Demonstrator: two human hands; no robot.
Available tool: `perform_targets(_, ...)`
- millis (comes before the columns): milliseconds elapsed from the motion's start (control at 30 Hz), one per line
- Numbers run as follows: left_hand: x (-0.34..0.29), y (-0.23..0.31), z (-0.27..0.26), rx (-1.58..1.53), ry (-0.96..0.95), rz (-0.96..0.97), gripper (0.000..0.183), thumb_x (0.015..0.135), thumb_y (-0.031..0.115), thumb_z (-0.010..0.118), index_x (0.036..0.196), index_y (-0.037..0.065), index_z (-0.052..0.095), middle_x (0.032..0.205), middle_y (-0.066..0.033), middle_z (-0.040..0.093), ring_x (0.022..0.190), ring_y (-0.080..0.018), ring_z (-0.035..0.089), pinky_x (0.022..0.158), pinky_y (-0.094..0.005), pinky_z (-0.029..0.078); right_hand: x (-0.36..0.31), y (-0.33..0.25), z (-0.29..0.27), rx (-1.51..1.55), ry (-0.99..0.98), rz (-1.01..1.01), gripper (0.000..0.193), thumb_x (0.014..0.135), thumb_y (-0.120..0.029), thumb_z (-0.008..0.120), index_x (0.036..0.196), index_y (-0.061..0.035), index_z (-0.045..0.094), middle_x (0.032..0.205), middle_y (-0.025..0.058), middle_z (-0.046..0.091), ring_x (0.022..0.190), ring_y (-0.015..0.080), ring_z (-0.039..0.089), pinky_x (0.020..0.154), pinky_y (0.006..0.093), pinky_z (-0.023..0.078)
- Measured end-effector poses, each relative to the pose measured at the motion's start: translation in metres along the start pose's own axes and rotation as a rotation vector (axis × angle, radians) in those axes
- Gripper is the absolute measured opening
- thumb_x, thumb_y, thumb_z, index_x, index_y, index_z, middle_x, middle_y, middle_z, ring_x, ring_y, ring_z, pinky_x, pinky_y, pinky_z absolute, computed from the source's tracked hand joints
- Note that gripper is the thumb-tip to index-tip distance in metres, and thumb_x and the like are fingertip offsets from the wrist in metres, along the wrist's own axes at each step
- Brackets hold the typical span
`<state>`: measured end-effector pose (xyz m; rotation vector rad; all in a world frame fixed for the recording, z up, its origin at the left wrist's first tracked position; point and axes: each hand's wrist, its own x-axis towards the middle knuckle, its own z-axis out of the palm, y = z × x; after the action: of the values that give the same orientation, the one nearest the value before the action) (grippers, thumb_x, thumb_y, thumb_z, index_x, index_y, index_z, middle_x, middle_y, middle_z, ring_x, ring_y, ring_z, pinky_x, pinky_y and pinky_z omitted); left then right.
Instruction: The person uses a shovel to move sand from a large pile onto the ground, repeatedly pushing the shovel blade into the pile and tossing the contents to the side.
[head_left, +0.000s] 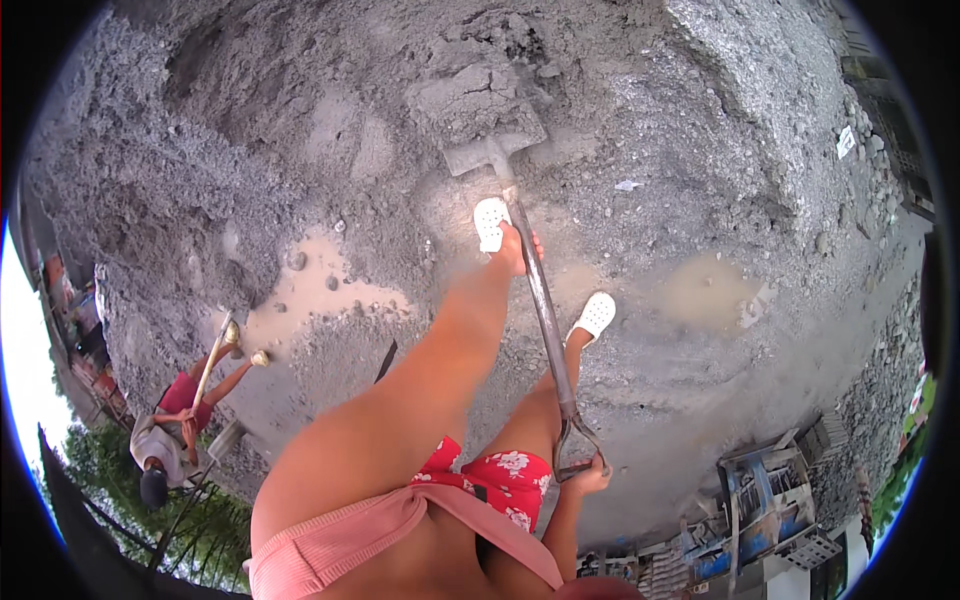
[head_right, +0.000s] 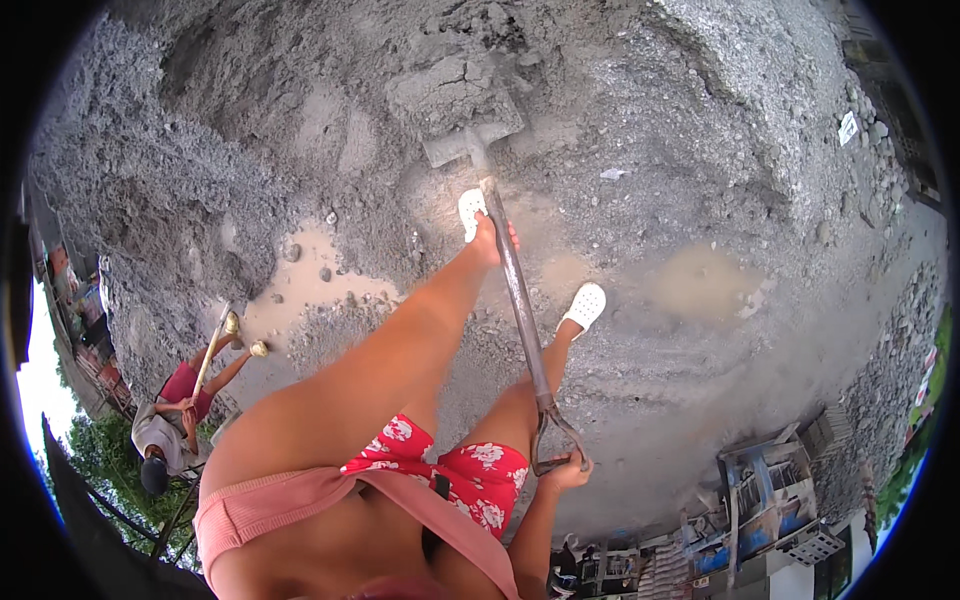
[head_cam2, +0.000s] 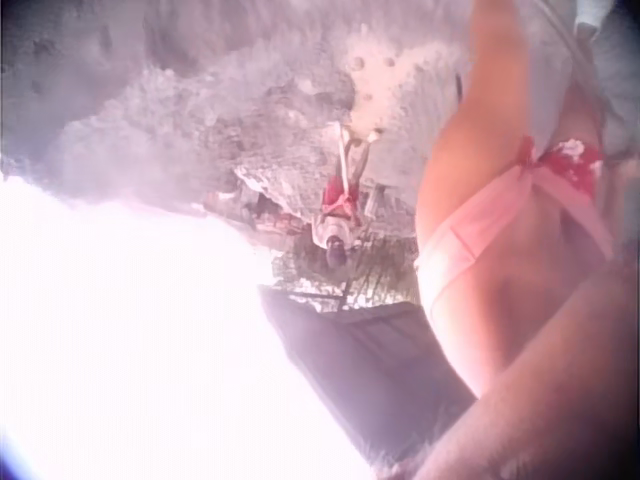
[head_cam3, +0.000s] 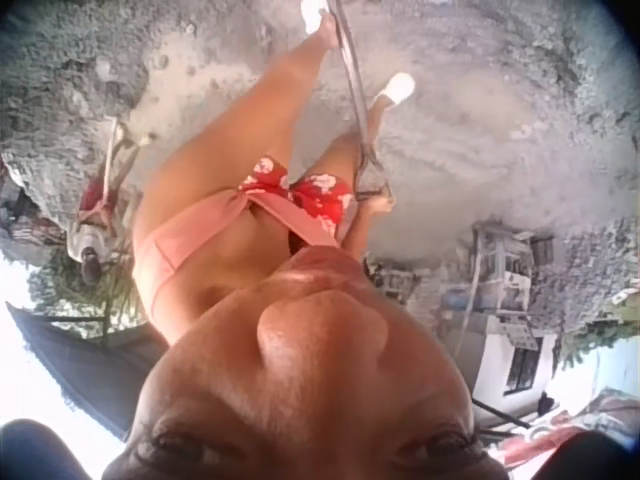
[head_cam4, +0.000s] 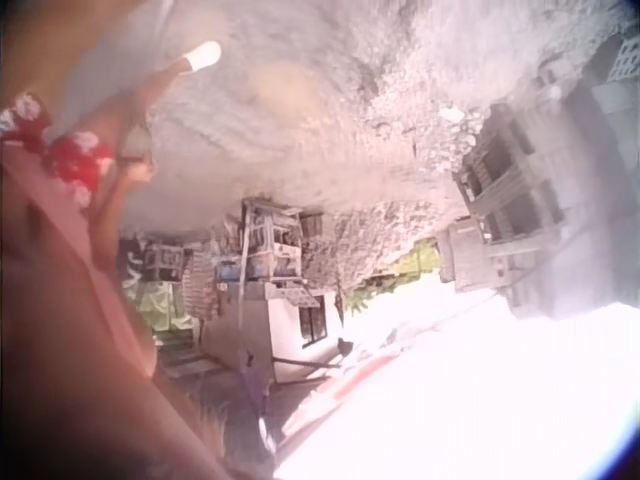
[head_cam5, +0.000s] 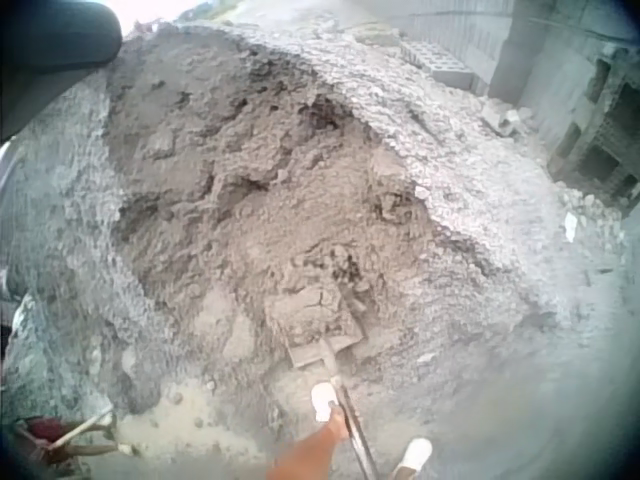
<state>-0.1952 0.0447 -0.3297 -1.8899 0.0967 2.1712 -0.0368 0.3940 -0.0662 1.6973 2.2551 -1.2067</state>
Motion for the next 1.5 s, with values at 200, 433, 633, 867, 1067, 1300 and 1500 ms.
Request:
perform_targets(200, -0.106, -0.065, -0.045, -0.242, 0.041, 0.08, 0.052, 0.089, 0.051, 0.015, 0.072, 0.01, 0.042, 0.057, -0.0051, 0.042, 0.054, -0.0227, 0.044, 0.06, -0.0407, 0.042, 0.096, -0.022, -0.088, -0.027, -0.226, -0.339, 0.015, 0.075, 0.002, 0.055, 0.086, 0.0019, 0.046, 0.053, 0.0069, 0.048, 0.039, 0.0135, 0.044, 0.035, 0.0272, 0.037)
perform_targets(433, -0.225, -0.149, -0.107, -0.745, -0.19, 0.386, 0.019, 0.082, 0.023, 0.034, 0.067, 0.013, 0.041, 0.057, 0.0012, 0.039, 0.051, -0.0159, 0.039, 0.058, -0.0333, 0.039, 0.204, -0.193, -0.046, -0.134, -0.589, -1.074, 0.019, 0.067, 0.0, 0.06, 0.085, 0.001, 0.052, 0.067, 0.0034, 0.052, 0.056, 0.0116, 0.049, 0.053, 0.0253, 0.043)
perform_targets(633, -0.336, -0.222, -0.259, -1.238, -0.576, 0.802, 0.03, 0.08, 0.032, 0.034, 0.057, 0.015, 0.044, 0.048, 0.0034, 0.041, 0.048, -0.0127, 0.044, 0.06, -0.0326, 0.039, 0.027, -0.289, 0.024, -0.023, -1.004, -1.627, 0.021, 0.065, -0.014, 0.07, 0.073, -0.006, 0.052, 0.063, 0.0107, 0.053, 0.055, 0.0287, 0.053, 0.051, 0.0314, 0.042)
perform_targets(867, -0.403, -0.393, -0.45, -1.577, -0.618, 1.166, 0.028, 0.071, 0.028, 0.039, 0.045, 0.015, 0.039, 0.047, 0.0017, 0.044, 0.048, -0.0134, 0.048, 0.058, -0.0319, 0.043, -0.161, -0.245, -0.034, 0.43, -1.624, -1.874, 0.024, 0.063, -0.02, 0.071, 0.071, -0.0053, 0.053, 0.072, 0.0085, 0.054, 0.064, 0.0272, 0.052, 0.057, 0.0343, 0.042)
perform_targets(1067, -0.386, -0.359, -0.497, -1.655, -0.206, 0.274, 0.029, 0.08, 0.028, 0.032, 0.056, 0.015, 0.043, 0.049, 0.0006, 0.044, 0.046, -0.0135, 0.048, 0.054, -0.0308, 0.043, -0.127, -0.233, -0.03, -0.305, -1.641, -1.504, 0.023, 0.061, -0.014, 0.071, 0.076, -0.003, 0.058, 0.063, 0.0073, 0.055, 0.056, 0.0209, 0.053, 0.054, 0.0326, 0.043)
perform_targets(1300, -0.359, -0.181, -0.365, -1.214, 0.031, 0.298, 0.03, 0.085, 0.027, 0.025, 0.065, 0.013, 0.044, 0.053, -0.0005, 0.044, 0.047, -0.015, 0.044, 0.054, -0.0322, 0.043, -0.109, -0.322, -0.058, -0.682, -1.854, -0.7, 0.024, 0.066, -0.018, 0.074, 0.08, -0.0028, 0.06, 0.066, 0.0016, 0.059, 0.054, 0.0069, 0.054, 0.048, 0.0222, 0.043)
perform_targets(1500, -0.333, -0.039, -0.176, -0.788, 0.024, 0.254, 0.042, 0.089, 0.036, 0.019, 0.068, 0.01, 0.044, 0.056, -0.0038, 0.047, 0.051, -0.0187, 0.046, 0.055, -0.0373, 0.044, -0.114, -0.376, -0.13, -0.462, -1.733, -0.475, 0.023, 0.066, -0.015, 0.074, 0.076, -0.0023, 0.056, 0.061, 0.0046, 0.056, 0.049, 0.0123, 0.053, 0.046, 0.025, 0.043)
